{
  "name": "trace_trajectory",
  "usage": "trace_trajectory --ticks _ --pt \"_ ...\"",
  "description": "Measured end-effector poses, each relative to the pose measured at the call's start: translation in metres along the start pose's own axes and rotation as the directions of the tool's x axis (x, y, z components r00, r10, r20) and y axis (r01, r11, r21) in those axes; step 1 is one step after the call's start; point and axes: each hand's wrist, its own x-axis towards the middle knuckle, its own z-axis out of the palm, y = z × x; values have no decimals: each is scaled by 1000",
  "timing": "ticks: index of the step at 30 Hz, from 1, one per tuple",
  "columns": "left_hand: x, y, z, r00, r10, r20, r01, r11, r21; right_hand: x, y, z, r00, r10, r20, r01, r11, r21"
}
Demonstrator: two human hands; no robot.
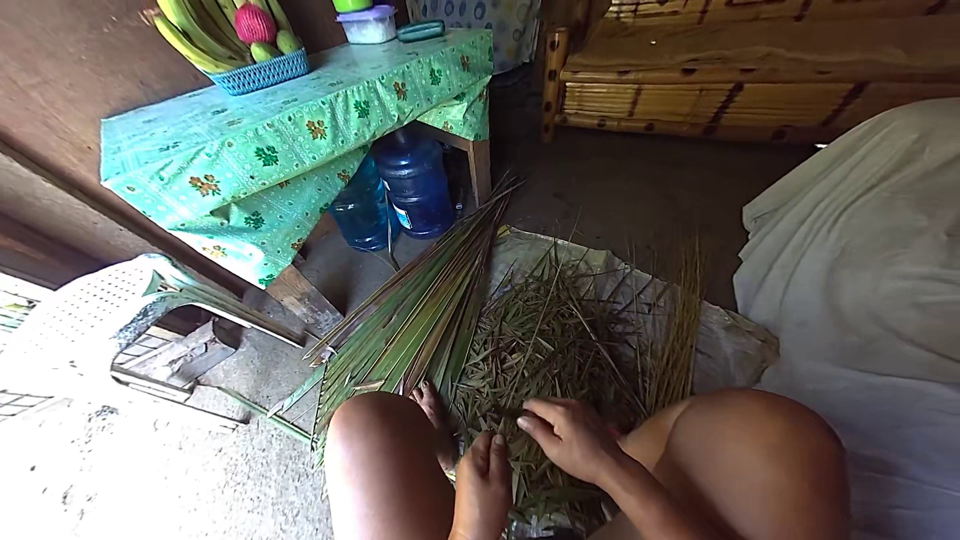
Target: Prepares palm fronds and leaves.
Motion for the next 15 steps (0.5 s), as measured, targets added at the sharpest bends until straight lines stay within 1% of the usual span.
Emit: trace_trajectory --ticks 2,3,5,6,7,8,9,10,11,12,14,15 --pt "-5 2 -1 999 -21 25 22 998 -64 9 7 -10 994 95 -54 -93 995 26" --pt "-8 2 -2 998 -41 52 47 992 -121 16 12 -17 982 171 -76 -166 984 63" --pt "-18 3 -3 991 -83 104 104 970 -221 27 24 -34 929 341 -143 -316 933 171" --pt "-21 3 -4 986 -108 123 136 960 -246 31 30 -41 896 399 -197 -353 907 232" --pt "-24 5 -5 981 -134 143 168 950 -262 32 36 -44 869 426 -252 -341 884 319" --pt "-24 6 -7 975 -151 160 192 940 -281 32 38 -45 855 433 -285 -284 851 441" --pt "-24 5 -8 972 -151 181 201 931 -304 29 35 -43 864 429 -263 -209 782 587" --pt "-23 4 -9 970 -131 205 195 923 -331 23 29 -41 891 407 -201 -160 697 699" --pt "-20 3 -9 967 -101 233 183 913 -364 17 23 -36 921 361 -145 -136 649 749" --pt "-18 2 -7 964 -65 259 168 902 -397 10 18 -28 949 293 -115 -109 649 753" --pt "-13 1 -3 952 -6 305 148 883 -446 -1 9 -12 988 133 -85 -36 715 698" --pt "-11 2 -1 950 9 313 144 876 -461 -4 5 -4 995 59 -78 7 749 662"
